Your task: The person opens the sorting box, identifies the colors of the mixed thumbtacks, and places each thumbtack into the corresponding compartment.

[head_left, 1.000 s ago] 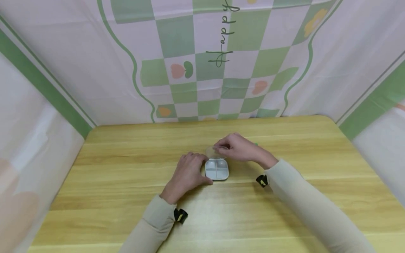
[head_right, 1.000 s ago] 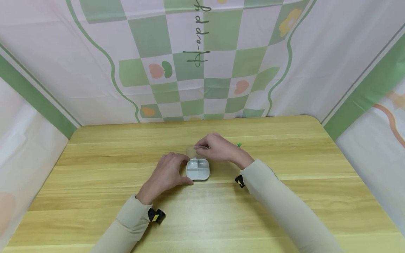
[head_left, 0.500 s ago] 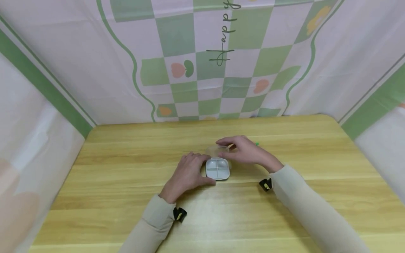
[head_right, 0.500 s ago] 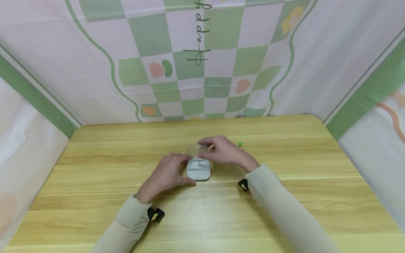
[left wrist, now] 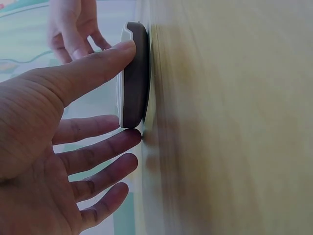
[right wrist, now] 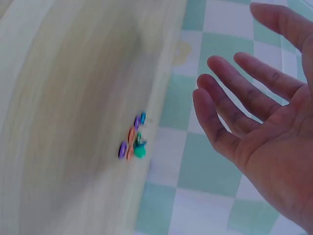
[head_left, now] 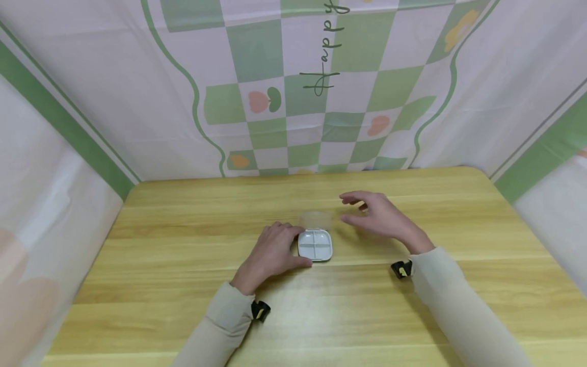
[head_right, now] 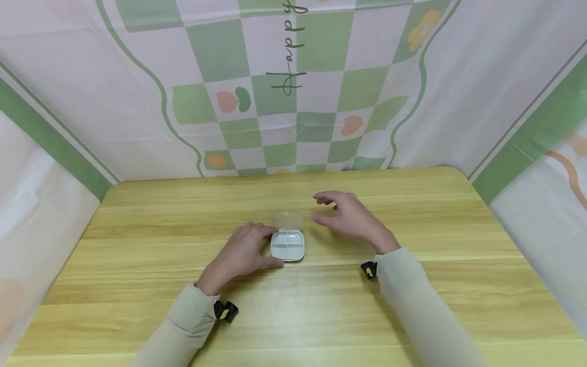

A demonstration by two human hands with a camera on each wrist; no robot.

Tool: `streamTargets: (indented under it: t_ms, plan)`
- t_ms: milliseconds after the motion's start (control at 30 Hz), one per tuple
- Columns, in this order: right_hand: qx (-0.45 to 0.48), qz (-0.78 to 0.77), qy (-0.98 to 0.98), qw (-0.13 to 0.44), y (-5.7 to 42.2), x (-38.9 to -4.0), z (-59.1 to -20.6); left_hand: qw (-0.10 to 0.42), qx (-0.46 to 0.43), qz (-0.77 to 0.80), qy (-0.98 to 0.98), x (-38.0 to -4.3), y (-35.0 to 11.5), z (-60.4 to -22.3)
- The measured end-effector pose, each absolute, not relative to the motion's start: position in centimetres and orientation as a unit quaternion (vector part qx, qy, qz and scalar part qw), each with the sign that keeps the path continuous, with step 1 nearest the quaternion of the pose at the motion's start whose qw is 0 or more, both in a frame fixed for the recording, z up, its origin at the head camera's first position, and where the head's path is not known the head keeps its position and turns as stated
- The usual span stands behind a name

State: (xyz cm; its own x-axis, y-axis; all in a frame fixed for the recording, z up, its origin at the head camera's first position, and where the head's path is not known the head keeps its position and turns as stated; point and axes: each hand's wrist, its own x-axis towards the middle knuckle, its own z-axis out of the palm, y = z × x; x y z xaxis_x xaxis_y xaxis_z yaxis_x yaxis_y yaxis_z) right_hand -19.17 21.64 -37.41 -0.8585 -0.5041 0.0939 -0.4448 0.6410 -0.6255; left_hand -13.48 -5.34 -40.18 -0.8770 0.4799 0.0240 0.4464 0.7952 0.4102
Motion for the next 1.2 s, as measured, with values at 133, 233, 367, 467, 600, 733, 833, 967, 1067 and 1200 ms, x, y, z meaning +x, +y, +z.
streamTargets:
  t_ms: [133,233,367,467,600,733,833,967,1067,1200]
  plan:
    - [-0.253,-0.314,0.915,0.021,22.7,-19.1,-37.2,0.038,0.245,0.204,0.947,-13.5,-5.3,-40.2]
    - [-0.242,-0.300,0.923,0.012,23.3,-19.1,-37.2,0.036,0.246,0.202,0.947,-13.5,-5.3,-40.2]
    - [-0.231,-0.294,0.927,0.000,23.8,-18.9,-37.2,0.036,0.246,0.200,0.948,-13.5,-5.3,-40.3]
    - [-0.227,-0.290,0.930,-0.015,24.1,-18.8,-37.5,0.037,0.246,0.199,0.948,-13.5,-5.3,-40.2]
    - [-0.217,-0.272,0.937,-0.036,24.5,-18.6,-37.7,0.040,0.246,0.200,0.948,-13.5,-5.3,-40.2]
    - [-0.209,-0.251,0.944,-0.046,24.7,-18.4,-37.7,0.043,0.247,0.207,0.946,-13.4,-5.3,-40.0]
    - [-0.203,-0.241,0.948,-0.046,24.8,-18.3,-37.7,0.044,0.246,0.213,0.945,-13.4,-5.4,-40.0]
    - [-0.201,-0.227,0.952,-0.039,25.1,-18.0,-37.6,0.049,0.248,0.214,0.944,-13.3,-5.3,-40.0]
    - [-0.205,-0.217,0.954,-0.031,25.2,-17.9,-37.7,0.053,0.250,0.213,0.943,-13.2,-5.3,-40.0]
    - [-0.203,-0.201,0.958,-0.027,25.6,-17.9,-37.8,0.056,0.250,0.212,0.943,-13.2,-5.2,-39.9]
